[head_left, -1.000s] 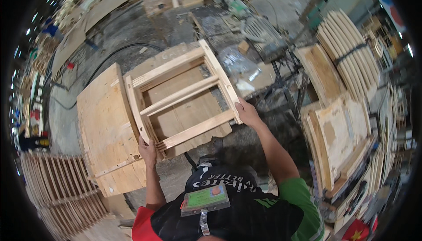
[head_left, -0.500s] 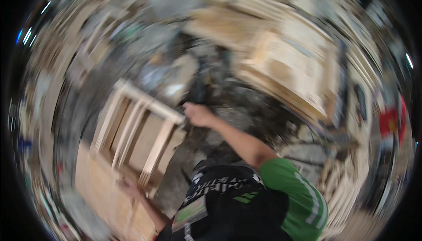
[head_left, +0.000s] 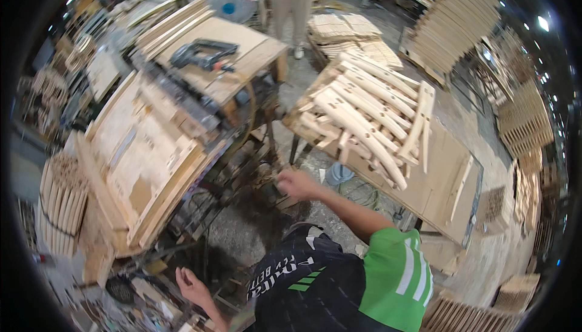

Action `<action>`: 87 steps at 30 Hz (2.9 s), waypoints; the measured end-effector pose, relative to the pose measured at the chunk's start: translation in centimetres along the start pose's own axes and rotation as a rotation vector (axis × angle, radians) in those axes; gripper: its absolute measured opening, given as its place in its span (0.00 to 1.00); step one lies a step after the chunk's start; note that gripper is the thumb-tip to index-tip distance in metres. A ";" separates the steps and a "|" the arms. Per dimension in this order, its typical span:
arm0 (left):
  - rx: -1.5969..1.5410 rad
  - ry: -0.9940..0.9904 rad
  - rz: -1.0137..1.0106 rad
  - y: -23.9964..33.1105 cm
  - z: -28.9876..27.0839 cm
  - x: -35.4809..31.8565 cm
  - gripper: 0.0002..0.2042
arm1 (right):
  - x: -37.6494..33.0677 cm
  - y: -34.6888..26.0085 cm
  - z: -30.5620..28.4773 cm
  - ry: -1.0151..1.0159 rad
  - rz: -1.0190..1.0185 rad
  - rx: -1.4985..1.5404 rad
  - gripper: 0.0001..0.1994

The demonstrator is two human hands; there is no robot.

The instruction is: The person assembles wooden chair frames by inserting dowels into pre-drilled holes and securing them with a pneumatic nail gun. They repeatedly pick up frame parts, align dowels, and fasten joints before stacking completed frames.

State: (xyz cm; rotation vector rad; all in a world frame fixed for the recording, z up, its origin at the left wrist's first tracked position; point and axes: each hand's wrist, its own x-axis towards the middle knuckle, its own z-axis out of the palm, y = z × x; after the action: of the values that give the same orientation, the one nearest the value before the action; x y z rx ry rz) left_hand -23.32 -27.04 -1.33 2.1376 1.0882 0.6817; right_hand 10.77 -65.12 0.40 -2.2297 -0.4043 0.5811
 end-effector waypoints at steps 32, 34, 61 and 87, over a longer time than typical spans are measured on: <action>-0.358 -0.949 0.296 23.9 18.5 1.5 0.20 | -6.3 6.0 -25.2 1.298 0.240 0.048 0.53; -0.444 -1.018 0.505 25.3 20.2 2.0 0.26 | -1.6 -2.1 -20.5 1.150 0.043 0.317 0.54; 0.320 -0.156 -0.280 0.1 1.7 36.2 0.24 | 40.9 -28.2 5.4 0.302 -0.275 -0.454 0.53; 0.740 0.398 -0.495 1.3 5.2 35.2 0.24 | 39.3 -51.6 17.5 -0.513 -1.137 0.010 0.28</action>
State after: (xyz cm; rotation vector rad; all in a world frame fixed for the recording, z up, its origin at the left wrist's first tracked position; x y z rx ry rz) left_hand -0.69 0.23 1.69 2.1814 2.2718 0.5161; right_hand 29.64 -3.14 18.32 -1.4411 -1.7388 0.4781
